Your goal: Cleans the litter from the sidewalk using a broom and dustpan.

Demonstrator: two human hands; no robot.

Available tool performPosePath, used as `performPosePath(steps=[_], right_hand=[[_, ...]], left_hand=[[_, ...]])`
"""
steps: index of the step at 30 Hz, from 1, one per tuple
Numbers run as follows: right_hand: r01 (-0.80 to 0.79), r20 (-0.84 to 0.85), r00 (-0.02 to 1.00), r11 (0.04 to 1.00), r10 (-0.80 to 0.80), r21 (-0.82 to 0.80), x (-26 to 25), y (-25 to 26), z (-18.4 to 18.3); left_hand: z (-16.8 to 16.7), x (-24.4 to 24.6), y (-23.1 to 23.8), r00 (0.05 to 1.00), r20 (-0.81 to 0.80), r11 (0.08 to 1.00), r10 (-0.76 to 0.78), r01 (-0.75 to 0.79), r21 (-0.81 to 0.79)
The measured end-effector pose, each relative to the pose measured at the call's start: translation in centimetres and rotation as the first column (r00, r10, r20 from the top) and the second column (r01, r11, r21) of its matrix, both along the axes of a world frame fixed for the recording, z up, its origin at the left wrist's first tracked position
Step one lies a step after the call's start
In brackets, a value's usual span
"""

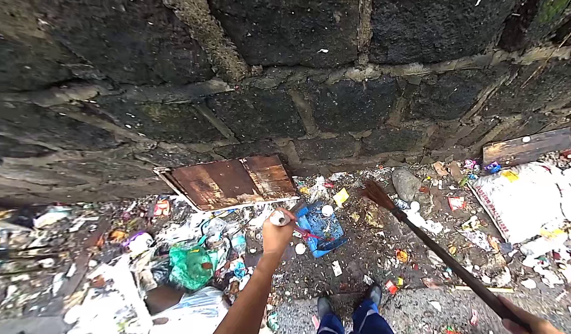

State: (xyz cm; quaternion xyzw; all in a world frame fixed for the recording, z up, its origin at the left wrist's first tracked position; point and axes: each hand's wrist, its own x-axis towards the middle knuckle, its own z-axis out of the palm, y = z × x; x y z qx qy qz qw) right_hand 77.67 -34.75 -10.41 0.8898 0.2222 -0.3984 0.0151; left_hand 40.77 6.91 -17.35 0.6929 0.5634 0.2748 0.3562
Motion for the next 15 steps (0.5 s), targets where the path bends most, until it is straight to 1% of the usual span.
performPosePath(steps=[2, 3, 6, 7, 8, 9, 11, 13, 15], right_hand=[[-0.019, 0.053, 0.998, 0.998, 0.023, -0.066, 0.1, 3.1, -0.8], [-0.006, 0.081, 0.997, 0.996, 0.014, -0.094, -0.3, 4.5, -2.0], [0.044, 0.106, 0.994, 0.986, -0.027, -0.161, -3.9, 9.0, -7.3], [0.019, 0.098, 0.995, 0.981, 0.0, -0.193, -5.4, 10.4, -8.8], [-0.042, 0.074, 0.995, 0.967, 0.063, -0.25, -7.0, 11.6, -9.4], [-0.119, 0.049, 0.989, 0.945, 0.14, -0.306, -8.3, 12.6, -9.5], [-0.242, 0.004, 0.966, 0.91, 0.258, -0.336, -9.1, 13.1, -8.2], [-0.287, -0.044, 0.957, 0.914, 0.287, -0.287, -7.0, 11.3, -5.8], [-0.266, -0.048, 0.964, 0.939, 0.262, -0.219, -4.4, 7.8, -2.9]], left_hand=[[1.1, 0.2, 0.4, 1.0, 0.0, 1.0, 0.023, -0.023, 0.01], [1.5, 0.5, 0.4, 0.999, -0.016, 0.999, 0.028, -0.028, 0.016], [1.7, 2.0, 0.3, 0.997, -0.063, 0.998, 0.039, -0.036, 0.044], [1.4, 2.5, 0.3, 0.997, -0.077, 0.999, 0.03, -0.027, 0.031], [0.8, 3.1, 0.3, 0.996, -0.085, 1.0, 0.017, -0.016, 0.013], [0.0, 3.7, 0.3, 0.996, -0.084, 1.0, 0.003, -0.004, -0.007], [-1.0, 4.4, 0.5, 0.995, -0.102, 0.998, -0.013, 0.006, -0.066], [-1.3, 4.5, 0.7, 0.994, -0.109, 0.996, -0.022, 0.013, -0.087], [-0.8, 3.9, 0.9, 0.996, -0.077, 0.995, -0.042, 0.035, -0.09]])
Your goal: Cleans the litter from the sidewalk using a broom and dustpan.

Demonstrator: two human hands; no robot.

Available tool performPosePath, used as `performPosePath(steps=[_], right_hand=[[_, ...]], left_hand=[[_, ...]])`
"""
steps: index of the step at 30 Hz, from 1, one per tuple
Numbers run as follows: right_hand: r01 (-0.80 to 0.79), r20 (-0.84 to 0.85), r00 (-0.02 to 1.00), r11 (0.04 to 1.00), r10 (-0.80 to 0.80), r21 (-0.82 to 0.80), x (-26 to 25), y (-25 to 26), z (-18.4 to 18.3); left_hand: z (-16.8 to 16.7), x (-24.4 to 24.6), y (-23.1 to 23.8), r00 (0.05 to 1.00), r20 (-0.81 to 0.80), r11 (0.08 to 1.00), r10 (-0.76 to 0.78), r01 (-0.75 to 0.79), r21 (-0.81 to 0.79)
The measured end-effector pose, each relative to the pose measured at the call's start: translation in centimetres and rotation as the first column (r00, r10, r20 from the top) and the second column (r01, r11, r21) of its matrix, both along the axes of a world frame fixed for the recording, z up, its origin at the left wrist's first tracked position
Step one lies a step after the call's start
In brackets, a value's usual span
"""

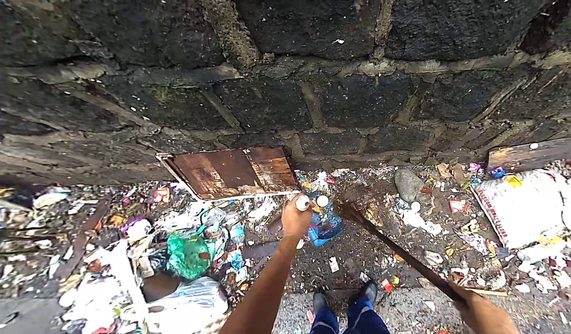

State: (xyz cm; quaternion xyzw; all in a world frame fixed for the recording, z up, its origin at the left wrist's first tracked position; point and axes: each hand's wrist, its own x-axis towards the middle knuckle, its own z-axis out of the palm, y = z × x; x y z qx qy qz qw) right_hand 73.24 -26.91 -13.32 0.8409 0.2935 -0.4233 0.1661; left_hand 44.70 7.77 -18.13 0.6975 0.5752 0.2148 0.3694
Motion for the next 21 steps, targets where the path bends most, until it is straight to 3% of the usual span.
performPosePath(steps=[3, 6, 8, 10, 13, 15, 19, 21], right_hand=[[0.031, 0.039, 0.999, 0.994, -0.036, 0.108, 2.4, -5.6, 3.6], [0.128, 0.097, 0.985, 0.982, -0.143, 0.141, 2.7, -7.6, 6.3], [0.201, 0.168, 0.96, 0.969, -0.224, 0.147, 1.8, -6.6, 5.7], [0.241, 0.252, 0.934, 0.967, -0.254, 0.083, 0.4, -4.2, 2.6], [0.191, 0.164, 0.971, 0.977, -0.175, -0.092, -0.6, -3.6, 0.6], [0.153, 0.089, 0.986, 0.979, -0.142, -0.131, -1.0, -6.0, 2.1], [0.23, 0.127, 0.968, 0.968, -0.216, -0.103, -3.4, -13.2, 7.4], [0.296, 0.185, 0.942, 0.953, -0.28, -0.068, -5.1, -15.3, 9.3]], left_hand=[[1.3, -1.4, -0.6, 0.995, 0.096, 0.999, -0.039, 0.036, 0.028], [1.8, -3.1, -2.1, 0.969, 0.212, 0.99, -0.124, 0.107, 0.086], [2.0, -3.8, -3.0, 0.941, 0.279, 0.979, -0.194, 0.169, 0.11], [2.0, -3.8, -3.8, 0.91, 0.319, 0.964, -0.265, 0.239, 0.12], [0.8, -3.0, -5.7, 0.859, 0.35, 0.927, -0.373, 0.355, 0.118], [-0.3, -2.4, -7.1, 0.817, 0.377, 0.898, -0.437, 0.417, 0.139], [-3.9, -3.3, -9.8, 0.644, 0.555, 0.826, -0.526, 0.542, 0.153], [-4.9, -4.0, -11.3, 0.648, 0.558, 0.82, -0.518, 0.561, 0.11]])
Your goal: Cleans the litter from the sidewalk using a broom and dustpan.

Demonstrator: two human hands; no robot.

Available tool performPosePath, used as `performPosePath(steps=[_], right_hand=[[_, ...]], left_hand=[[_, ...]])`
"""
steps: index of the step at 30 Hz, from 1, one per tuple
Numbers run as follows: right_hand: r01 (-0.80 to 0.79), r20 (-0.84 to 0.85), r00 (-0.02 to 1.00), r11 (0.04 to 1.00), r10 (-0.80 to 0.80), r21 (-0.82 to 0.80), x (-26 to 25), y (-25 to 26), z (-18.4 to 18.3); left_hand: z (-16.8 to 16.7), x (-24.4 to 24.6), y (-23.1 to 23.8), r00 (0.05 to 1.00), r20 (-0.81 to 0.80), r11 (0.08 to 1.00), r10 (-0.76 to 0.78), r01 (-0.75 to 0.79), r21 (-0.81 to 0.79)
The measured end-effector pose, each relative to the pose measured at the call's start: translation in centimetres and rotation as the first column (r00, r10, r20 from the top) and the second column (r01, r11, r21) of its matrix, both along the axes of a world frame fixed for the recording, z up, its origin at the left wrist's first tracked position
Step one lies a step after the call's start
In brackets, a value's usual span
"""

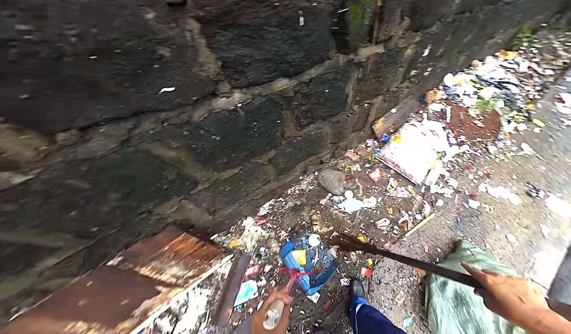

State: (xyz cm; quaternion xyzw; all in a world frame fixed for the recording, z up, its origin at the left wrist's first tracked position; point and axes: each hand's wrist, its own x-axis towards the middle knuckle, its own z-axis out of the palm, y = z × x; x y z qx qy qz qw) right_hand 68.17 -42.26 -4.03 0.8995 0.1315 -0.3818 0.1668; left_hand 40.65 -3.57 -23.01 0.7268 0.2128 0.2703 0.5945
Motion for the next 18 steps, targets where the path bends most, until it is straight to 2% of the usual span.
performPosePath(steps=[2, 5, 9, 11, 14, 16, 18], right_hand=[[0.038, 0.091, 0.995, 0.999, -0.041, 0.026, -0.4, -0.6, 0.7], [0.09, 0.195, 0.976, 0.995, -0.095, 0.033, 2.3, 0.9, -0.8], [0.267, 0.175, 0.945, 0.96, -0.277, 0.081, 5.1, 6.4, -8.2], [0.199, 0.1, 0.974, 0.979, -0.201, 0.035, 4.2, 8.1, -11.1], [-0.023, -0.048, 0.999, 1.0, 0.022, -0.021, 2.7, 5.3, -9.4], [-0.069, -0.063, 0.996, 0.997, 0.067, -0.034, 3.3, 0.9, -6.5], [-0.06, -0.069, 0.996, 0.997, 0.057, -0.043, 4.2, -2.5, -5.5]], left_hand=[[0.3, -0.5, -1.0, 0.998, -0.057, 1.0, 0.001, 0.0, 0.023], [1.4, -1.0, -2.4, 0.997, -0.071, 0.999, 0.016, -0.013, 0.046], [3.2, -1.1, -3.4, 0.993, -0.048, 0.994, -0.109, 0.11, 0.028], [2.5, -0.5, -4.3, 0.989, -0.072, 0.99, -0.131, 0.134, 0.038], [0.1, 0.8, -5.8, 0.997, -0.048, 0.998, -0.056, 0.056, -0.001], [-0.5, 1.8, -7.0, 1.0, -0.017, 0.999, -0.005, 0.004, -0.042], [-0.3, 3.2, -7.8, 0.999, -0.015, 0.998, 0.03, -0.031, -0.055]])
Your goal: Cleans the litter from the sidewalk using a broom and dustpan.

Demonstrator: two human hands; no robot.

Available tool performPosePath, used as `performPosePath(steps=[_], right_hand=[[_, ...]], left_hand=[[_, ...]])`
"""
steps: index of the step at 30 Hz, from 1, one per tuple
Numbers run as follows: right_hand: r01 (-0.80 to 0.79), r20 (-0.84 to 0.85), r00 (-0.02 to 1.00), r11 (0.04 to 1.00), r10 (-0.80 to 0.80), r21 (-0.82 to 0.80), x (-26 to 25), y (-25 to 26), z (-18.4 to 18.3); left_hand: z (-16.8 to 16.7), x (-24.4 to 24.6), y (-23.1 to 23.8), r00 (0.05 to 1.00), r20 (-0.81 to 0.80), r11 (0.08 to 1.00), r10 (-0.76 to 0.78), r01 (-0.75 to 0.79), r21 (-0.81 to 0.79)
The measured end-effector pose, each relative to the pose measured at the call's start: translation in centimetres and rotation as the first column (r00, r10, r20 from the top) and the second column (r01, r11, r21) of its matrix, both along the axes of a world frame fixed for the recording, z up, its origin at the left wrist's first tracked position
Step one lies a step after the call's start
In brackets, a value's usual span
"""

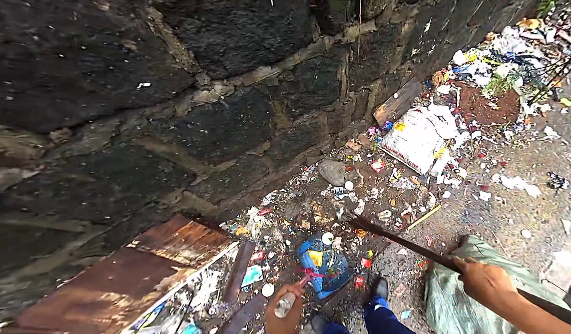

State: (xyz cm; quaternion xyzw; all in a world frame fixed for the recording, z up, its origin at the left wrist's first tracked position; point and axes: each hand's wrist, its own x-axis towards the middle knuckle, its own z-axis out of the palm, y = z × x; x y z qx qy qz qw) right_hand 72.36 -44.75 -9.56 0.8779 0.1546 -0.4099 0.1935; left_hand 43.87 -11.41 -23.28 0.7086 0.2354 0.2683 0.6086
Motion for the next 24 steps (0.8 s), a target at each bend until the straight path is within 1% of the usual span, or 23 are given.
performPosePath(steps=[1, 2, 5, 6, 7, 8, 10, 12, 13, 14, 16, 18, 20, 22, 24], right_hand=[[0.015, -0.012, 1.0, 1.0, -0.015, -0.001, 0.5, -0.7, -0.7], [0.046, -0.041, 0.998, 0.999, -0.046, 0.002, 1.0, -1.0, -2.2], [0.222, -0.21, 0.953, 0.975, -0.218, -0.003, 3.7, -2.4, -9.3], [0.282, -0.254, 0.93, 0.959, -0.266, 0.031, 4.8, -3.5, -10.7], [0.324, -0.262, 0.919, 0.942, -0.293, 0.085, 5.9, -4.5, -10.9], [0.328, -0.236, 0.927, 0.935, -0.291, 0.136, 7.0, -5.3, -10.0], [0.258, -0.135, 0.962, 0.95, -0.236, 0.178, 9.7, -6.5, -6.0], [0.189, -0.033, 0.982, 0.966, -0.187, 0.176, 11.7, -6.4, -2.4], [0.169, 0.019, 0.984, 0.97, -0.174, 0.173, 12.8, -5.9, -1.7], [0.156, 0.071, 0.983, 0.971, -0.171, 0.181, 13.9, -5.2, -1.9], [0.159, 0.158, 0.969, 0.968, -0.191, 0.196, 14.8, -2.3, -4.0], [0.174, 0.19, 0.958, 0.961, -0.216, 0.216, 13.3, 0.9, -8.2], [0.151, 0.117, 0.978, 0.973, -0.173, 0.174, 9.6, 2.5, -11.4], [0.074, -0.068, 0.995, 0.994, -0.068, 0.086, 4.8, 2.0, -11.9], [0.014, -0.188, 0.982, 0.999, -0.004, 0.05, 2.4, -0.8, -11.1]], left_hand=[[0.1, 0.9, -0.4, 1.0, -0.013, 1.0, 0.013, -0.013, 0.0], [0.2, 1.6, -0.7, 0.999, -0.035, 1.0, 0.021, -0.021, 0.006], [0.8, 3.6, -1.9, 0.992, -0.114, 0.997, 0.062, -0.058, 0.044], [1.1, 4.1, -2.3, 0.987, -0.137, 0.996, 0.081, -0.074, 0.053], [1.2, 4.3, -2.4, 0.984, -0.151, 0.995, 0.092, -0.084, 0.06], [1.2, 4.5, -2.2, 0.984, -0.152, 0.994, 0.095, -0.086, 0.067], [0.7, 4.4, -2.9, 0.984, -0.145, 0.993, 0.1, -0.091, 0.072], [0.6, 4.0, -3.6, 0.98, -0.168, 0.992, 0.102, -0.088, 0.091], [0.7, 4.1, -3.7, 0.978, -0.178, 0.991, 0.106, -0.088, 0.105], [0.7, 4.3, -3.9, 0.978, -0.179, 0.989, 0.109, -0.089, 0.116], [0.7, 4.4, -4.2, 0.976, -0.188, 0.988, 0.11, -0.086, 0.131], [0.9, 4.3, -4.9, 0.971, -0.211, 0.988, 0.117, -0.091, 0.129], [1.1, 4.3, -5.5, 0.967, -0.216, 0.986, 0.132, -0.106, 0.126], [1.2, 4.0, -5.6, 0.968, -0.219, 0.987, 0.124, -0.096, 0.132], [1.2, 4.0, -6.1, 0.966, -0.236, 0.986, 0.109, -0.074, 0.153]])
